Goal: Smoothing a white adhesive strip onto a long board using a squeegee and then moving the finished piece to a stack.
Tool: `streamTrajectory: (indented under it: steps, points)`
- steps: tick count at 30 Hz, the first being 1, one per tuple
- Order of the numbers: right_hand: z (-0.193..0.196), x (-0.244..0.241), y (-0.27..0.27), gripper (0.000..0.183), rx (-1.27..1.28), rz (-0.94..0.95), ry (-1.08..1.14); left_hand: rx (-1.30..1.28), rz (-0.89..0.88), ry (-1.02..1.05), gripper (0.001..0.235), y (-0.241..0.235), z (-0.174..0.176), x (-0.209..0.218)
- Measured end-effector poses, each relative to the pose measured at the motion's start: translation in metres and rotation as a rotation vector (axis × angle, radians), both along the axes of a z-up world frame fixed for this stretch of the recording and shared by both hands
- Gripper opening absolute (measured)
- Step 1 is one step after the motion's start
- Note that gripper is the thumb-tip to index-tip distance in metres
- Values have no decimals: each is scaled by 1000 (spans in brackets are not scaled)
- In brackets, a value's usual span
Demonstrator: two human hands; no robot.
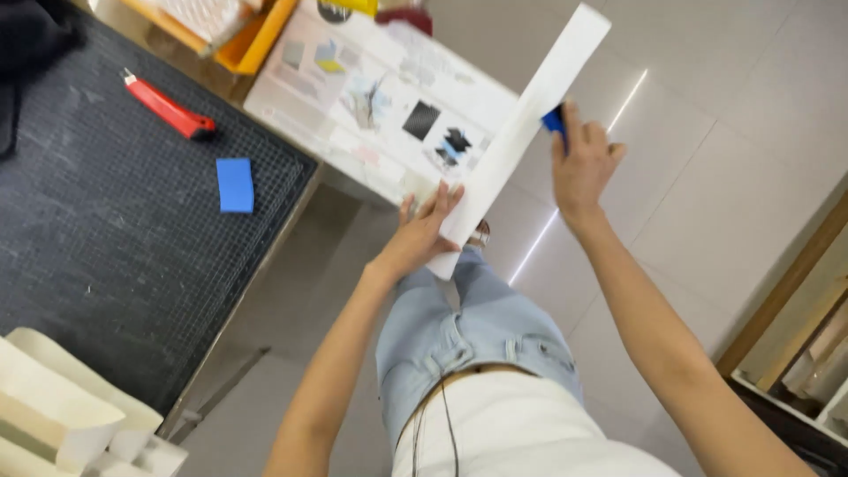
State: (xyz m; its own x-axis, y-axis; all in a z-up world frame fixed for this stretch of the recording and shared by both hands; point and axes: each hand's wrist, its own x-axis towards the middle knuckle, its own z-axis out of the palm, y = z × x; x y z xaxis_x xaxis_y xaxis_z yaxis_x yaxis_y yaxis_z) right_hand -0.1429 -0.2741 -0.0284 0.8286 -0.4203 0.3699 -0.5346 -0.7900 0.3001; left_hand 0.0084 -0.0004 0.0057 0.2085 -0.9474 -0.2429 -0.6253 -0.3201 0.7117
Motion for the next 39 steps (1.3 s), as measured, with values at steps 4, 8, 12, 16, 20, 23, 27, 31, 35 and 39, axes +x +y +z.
streamTrajectory:
  steps: [4, 8, 12, 16, 20, 23, 27, 31, 35, 39]
  points:
    - [21, -25, 137, 41, 430, 308, -38, -51, 4, -35, 117, -2, 4, 2]
    - [21, -3, 96, 45, 466, 275, -67, -62, 37, 1, 122, 1, -1, 3]
    - [37, -5, 121, 31, 415, 179, -145, -101, 46, 35, 125, 1, 7, 1]
    - [45, -1, 151, 30, 474, 304, -2, -84, 39, 9, 128, -2, 2, 4]
    - [43, 10, 97, 42, 310, 122, -142, -121, 40, 5, 126, 1, -5, 0]
    - [31, 0, 139, 32, 320, 173, -92, -128, 66, 39, 132, -1, -3, 4]
    - [34, 5, 119, 38, 389, 227, -122, -138, 78, 61, 131, -3, -4, 5]
    - [24, 4, 131, 19, 317, 248, -148, -148, 94, 114, 131, 2, -5, 1]
    - [25, 1, 128, 38, 389, 323, -134, -108, 72, 115, 130, -3, 6, 2]
    - [13, 43, -2, 35, 106, 150, -196, -114, 71, 102, 132, 1, -6, 5]
